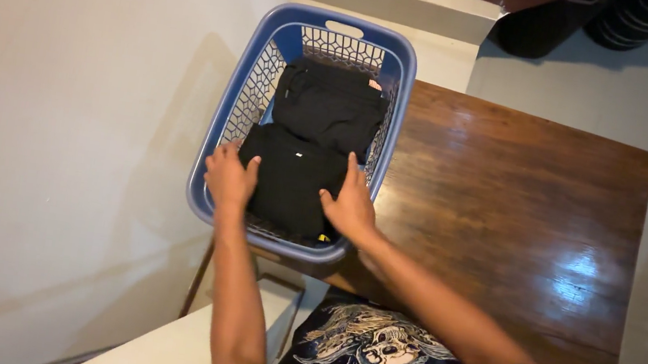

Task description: The person folds several garments one by one on a wooden table, including a dark t-shirt, a pink striped shirt, and black shorts. After folding each item, the person places it into a blue laundry basket. The process is repeated for multiple items until the basket contains the folded clothes.

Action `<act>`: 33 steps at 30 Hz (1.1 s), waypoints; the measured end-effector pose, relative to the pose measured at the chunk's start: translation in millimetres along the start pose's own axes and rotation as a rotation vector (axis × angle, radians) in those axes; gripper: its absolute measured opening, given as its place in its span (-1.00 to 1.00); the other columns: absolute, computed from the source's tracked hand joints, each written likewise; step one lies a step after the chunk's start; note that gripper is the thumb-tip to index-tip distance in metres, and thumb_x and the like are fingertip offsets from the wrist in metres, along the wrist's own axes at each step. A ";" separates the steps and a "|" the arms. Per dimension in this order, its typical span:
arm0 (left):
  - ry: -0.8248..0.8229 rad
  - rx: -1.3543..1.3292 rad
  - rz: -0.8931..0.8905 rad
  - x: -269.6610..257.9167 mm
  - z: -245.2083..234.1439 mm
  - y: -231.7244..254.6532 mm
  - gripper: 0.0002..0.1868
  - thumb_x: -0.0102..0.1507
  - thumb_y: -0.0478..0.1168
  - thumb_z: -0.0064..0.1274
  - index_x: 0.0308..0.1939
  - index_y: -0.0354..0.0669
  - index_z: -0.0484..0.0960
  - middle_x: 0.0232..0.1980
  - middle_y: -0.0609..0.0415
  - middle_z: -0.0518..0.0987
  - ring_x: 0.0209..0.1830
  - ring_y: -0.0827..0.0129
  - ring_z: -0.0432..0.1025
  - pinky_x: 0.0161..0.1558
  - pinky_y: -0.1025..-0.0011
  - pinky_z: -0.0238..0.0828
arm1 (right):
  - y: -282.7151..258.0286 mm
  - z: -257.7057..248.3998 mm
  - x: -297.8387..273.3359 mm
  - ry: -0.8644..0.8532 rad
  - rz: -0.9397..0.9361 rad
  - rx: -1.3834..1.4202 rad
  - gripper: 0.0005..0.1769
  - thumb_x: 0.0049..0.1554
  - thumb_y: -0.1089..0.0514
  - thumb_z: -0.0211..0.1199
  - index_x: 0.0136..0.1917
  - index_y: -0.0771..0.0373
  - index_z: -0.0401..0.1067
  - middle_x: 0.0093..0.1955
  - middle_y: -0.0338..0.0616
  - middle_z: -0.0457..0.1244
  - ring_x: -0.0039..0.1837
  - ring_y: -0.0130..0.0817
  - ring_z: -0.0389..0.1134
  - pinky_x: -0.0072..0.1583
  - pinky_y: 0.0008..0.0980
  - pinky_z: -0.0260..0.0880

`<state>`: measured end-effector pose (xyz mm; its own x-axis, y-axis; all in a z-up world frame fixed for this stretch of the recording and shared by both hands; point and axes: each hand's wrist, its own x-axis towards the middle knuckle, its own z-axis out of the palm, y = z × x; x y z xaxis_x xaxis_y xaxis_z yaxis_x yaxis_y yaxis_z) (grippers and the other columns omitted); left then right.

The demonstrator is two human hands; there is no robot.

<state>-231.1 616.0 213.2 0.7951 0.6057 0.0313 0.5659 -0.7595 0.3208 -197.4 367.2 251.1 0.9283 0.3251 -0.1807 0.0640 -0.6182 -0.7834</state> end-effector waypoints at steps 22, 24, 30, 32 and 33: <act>-0.286 0.065 0.100 -50.8 45.6 34.8 -0.21 0.41 0.38 -0.41 0.64 0.19 -0.03 0.72 0.04 -0.23 0.67 -0.25 -0.39 0.45 -0.50 -0.48 | 21.3 53.9 -10.2 -0.282 -0.187 -0.785 0.10 0.20 -0.56 -0.12 0.70 0.18 -0.23 0.72 0.25 -0.40 0.68 0.36 -0.36 0.59 0.16 -0.36; -0.169 0.084 0.100 -52.8 47.9 38.7 -0.21 0.40 0.38 -0.33 0.61 0.13 0.09 0.71 -0.02 -0.13 0.67 -0.25 -0.34 0.44 -0.51 -0.44 | 25.0 44.2 -10.5 -0.203 -0.290 -0.813 0.06 0.21 -0.54 -0.11 0.69 0.16 -0.18 0.72 0.23 -0.32 0.66 0.36 -0.27 0.57 0.24 -0.38; 0.176 -0.308 0.443 -89.5 46.0 85.0 -0.44 0.34 -0.07 0.12 0.39 -0.18 0.46 0.58 -0.30 0.18 0.57 -0.36 -0.03 0.40 -0.38 -0.10 | 71.4 -9.4 -23.6 0.072 -0.545 -0.507 -0.27 0.23 -0.21 0.15 0.55 0.15 0.19 0.58 0.11 0.05 0.56 0.22 0.06 0.48 0.31 -0.03; 0.180 -0.513 0.583 -121.9 36.5 121.0 -0.57 0.31 -0.22 0.13 0.26 -0.21 0.56 0.45 -0.25 0.35 0.50 -0.23 0.14 0.42 -0.18 0.02 | 110.5 -31.2 -37.2 0.142 -0.557 -0.499 -0.32 0.19 -0.17 0.21 0.50 0.10 0.26 0.52 0.03 0.12 0.53 0.14 0.12 0.47 0.25 0.02; 0.191 -0.722 0.710 -137.7 32.5 141.0 -0.68 0.27 -0.36 0.13 0.12 -0.24 0.66 0.32 -0.20 0.52 0.42 -0.10 0.31 0.44 0.02 0.13 | 131.0 -43.9 -42.9 0.205 -0.584 -0.494 -0.37 0.16 -0.13 0.26 0.44 0.04 0.33 0.45 -0.05 0.20 0.50 0.07 0.18 0.46 0.19 0.07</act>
<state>-253.7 417.8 223.4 0.8117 0.1487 0.5649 -0.3363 -0.6717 0.6601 -212.8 240.9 182.3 0.7402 0.5860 0.3297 0.6724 -0.6498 -0.3545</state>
